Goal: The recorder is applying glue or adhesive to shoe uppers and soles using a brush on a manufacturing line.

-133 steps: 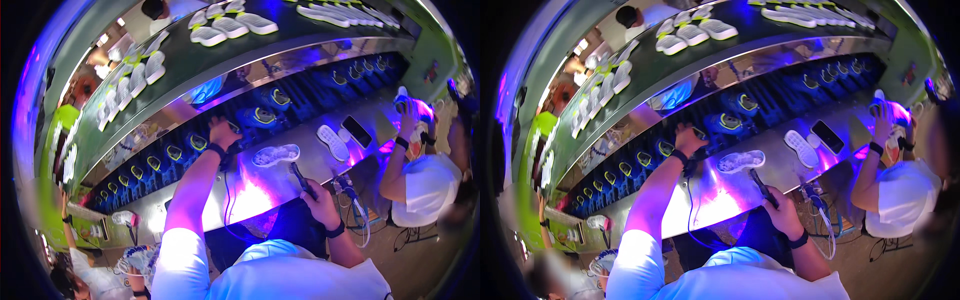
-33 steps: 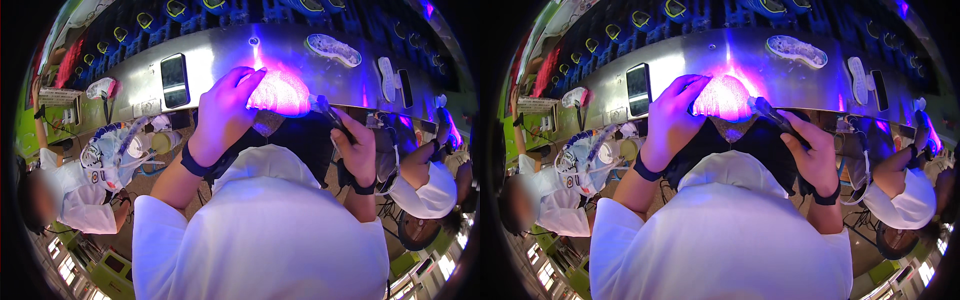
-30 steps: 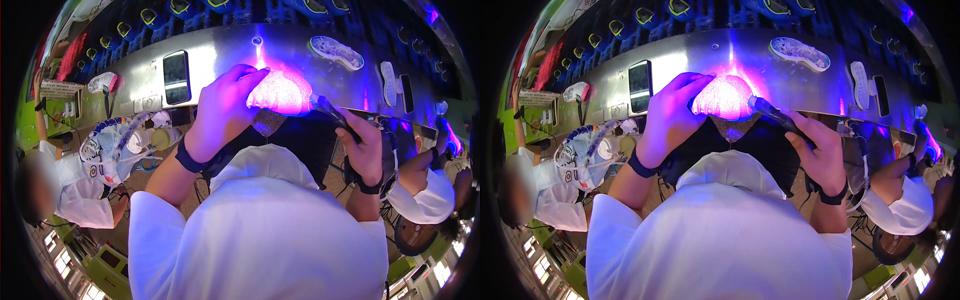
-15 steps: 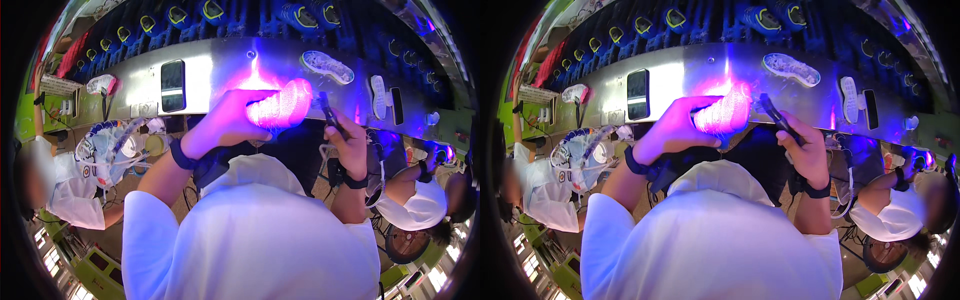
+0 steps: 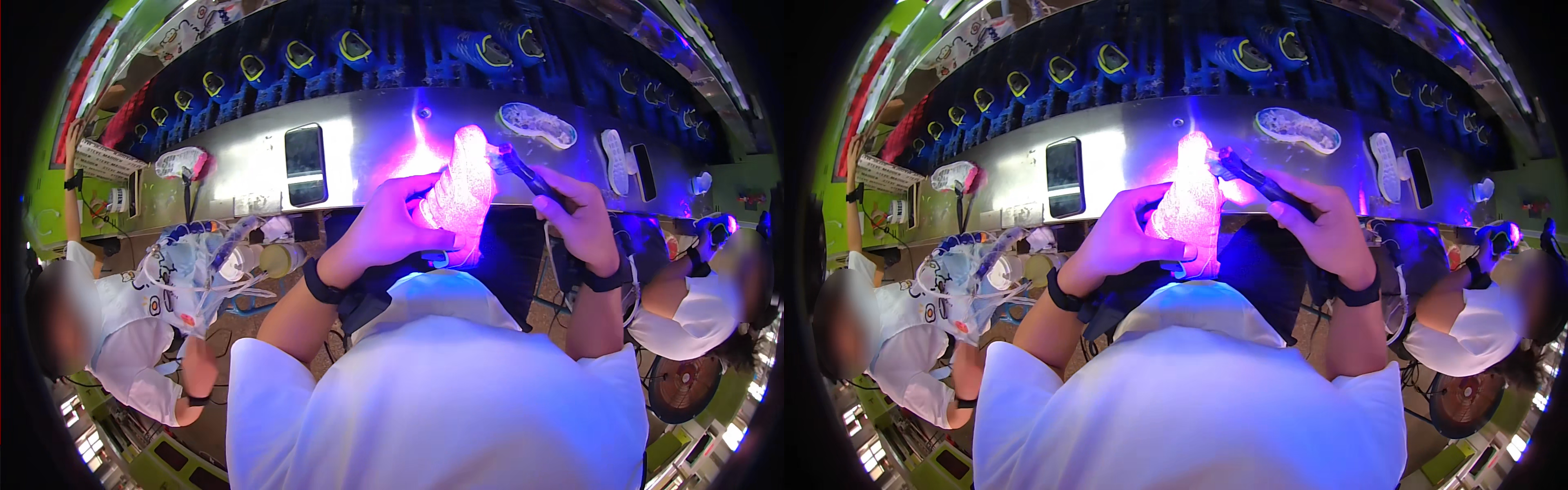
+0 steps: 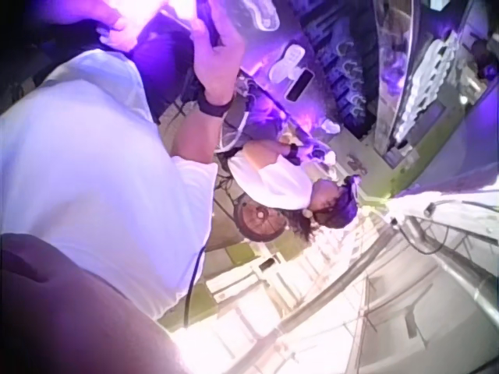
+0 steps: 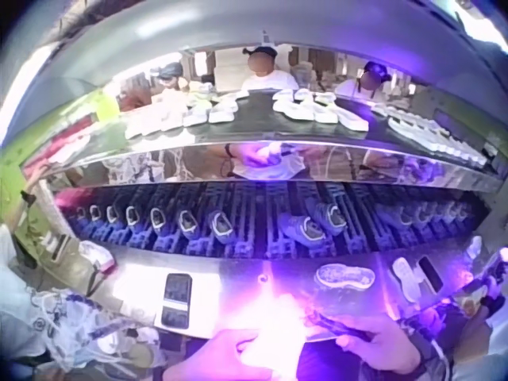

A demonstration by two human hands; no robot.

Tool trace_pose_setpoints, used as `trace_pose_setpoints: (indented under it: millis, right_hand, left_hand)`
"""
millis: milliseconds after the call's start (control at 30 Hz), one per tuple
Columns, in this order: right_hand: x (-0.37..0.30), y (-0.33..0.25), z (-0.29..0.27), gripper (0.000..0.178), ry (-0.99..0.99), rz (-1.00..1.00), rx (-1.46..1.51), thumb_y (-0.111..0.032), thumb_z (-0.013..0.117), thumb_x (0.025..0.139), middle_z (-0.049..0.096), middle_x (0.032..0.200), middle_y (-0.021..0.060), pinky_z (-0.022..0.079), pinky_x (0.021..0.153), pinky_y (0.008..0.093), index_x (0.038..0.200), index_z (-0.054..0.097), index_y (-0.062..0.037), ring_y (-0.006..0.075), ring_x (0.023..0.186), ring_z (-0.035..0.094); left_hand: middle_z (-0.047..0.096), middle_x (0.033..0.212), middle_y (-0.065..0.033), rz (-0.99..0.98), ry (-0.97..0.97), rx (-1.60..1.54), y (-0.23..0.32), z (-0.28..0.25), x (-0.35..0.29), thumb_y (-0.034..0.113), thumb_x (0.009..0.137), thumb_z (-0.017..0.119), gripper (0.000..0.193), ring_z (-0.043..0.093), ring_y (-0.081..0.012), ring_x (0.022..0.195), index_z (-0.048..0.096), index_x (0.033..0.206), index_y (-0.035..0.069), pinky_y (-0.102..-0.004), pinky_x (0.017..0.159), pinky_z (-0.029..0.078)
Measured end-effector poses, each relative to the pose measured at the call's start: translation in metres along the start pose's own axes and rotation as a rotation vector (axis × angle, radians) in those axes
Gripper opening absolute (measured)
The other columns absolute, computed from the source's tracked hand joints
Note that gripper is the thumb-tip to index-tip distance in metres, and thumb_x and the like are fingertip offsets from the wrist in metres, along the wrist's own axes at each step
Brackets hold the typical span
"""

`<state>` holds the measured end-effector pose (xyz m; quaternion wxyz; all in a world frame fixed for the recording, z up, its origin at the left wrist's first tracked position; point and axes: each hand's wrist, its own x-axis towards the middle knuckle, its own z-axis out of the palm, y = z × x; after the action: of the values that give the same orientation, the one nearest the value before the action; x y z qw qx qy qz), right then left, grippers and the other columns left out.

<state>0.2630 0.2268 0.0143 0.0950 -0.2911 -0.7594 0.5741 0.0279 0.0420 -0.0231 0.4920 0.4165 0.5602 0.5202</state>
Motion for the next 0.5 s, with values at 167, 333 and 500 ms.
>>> trace_pose_setpoints:
  millis: [167,333,500]
  right_hand:
    - [0.003,0.008,0.005,0.044,-0.079,-0.044,0.039,-0.005,0.071,0.094,0.065,0.086,0.0012,0.049,0.068,0.0253,0.138,0.063,-0.0022,0.0093,0.074,0.059]
    - [0.000,0.016,0.014,0.044,0.011,-0.108,-0.083,-0.006,0.070,0.095,0.069,0.093,0.0029,0.051,0.071,0.0258,0.138,0.063,-0.0029,0.0102,0.075,0.061]
    - [-0.016,0.042,0.025,0.042,-0.042,-0.009,0.027,-0.006,0.071,0.092,0.073,0.120,0.0124,0.049,0.100,0.0349,0.134,0.065,-0.0013,0.0203,0.111,0.066]
  left_hand:
    - [0.073,0.115,-0.0095,-0.069,-0.004,-0.045,0.005,-0.009,-0.005,0.016,0.073,0.091,0.061,0.069,-0.0154,0.105,0.066,0.124,-0.005,-0.0326,0.096,0.055]
    - [0.074,0.109,-0.0070,-0.188,0.019,-0.173,0.017,0.002,-0.008,0.018,0.079,0.089,0.052,0.069,-0.0135,0.101,0.068,0.121,-0.003,-0.0300,0.092,0.055]
    - [0.068,0.093,0.0027,-0.291,0.114,-0.312,-0.001,0.011,-0.006,0.021,0.089,0.082,0.028,0.062,-0.0063,0.083,0.070,0.107,0.002,-0.0246,0.074,0.050]
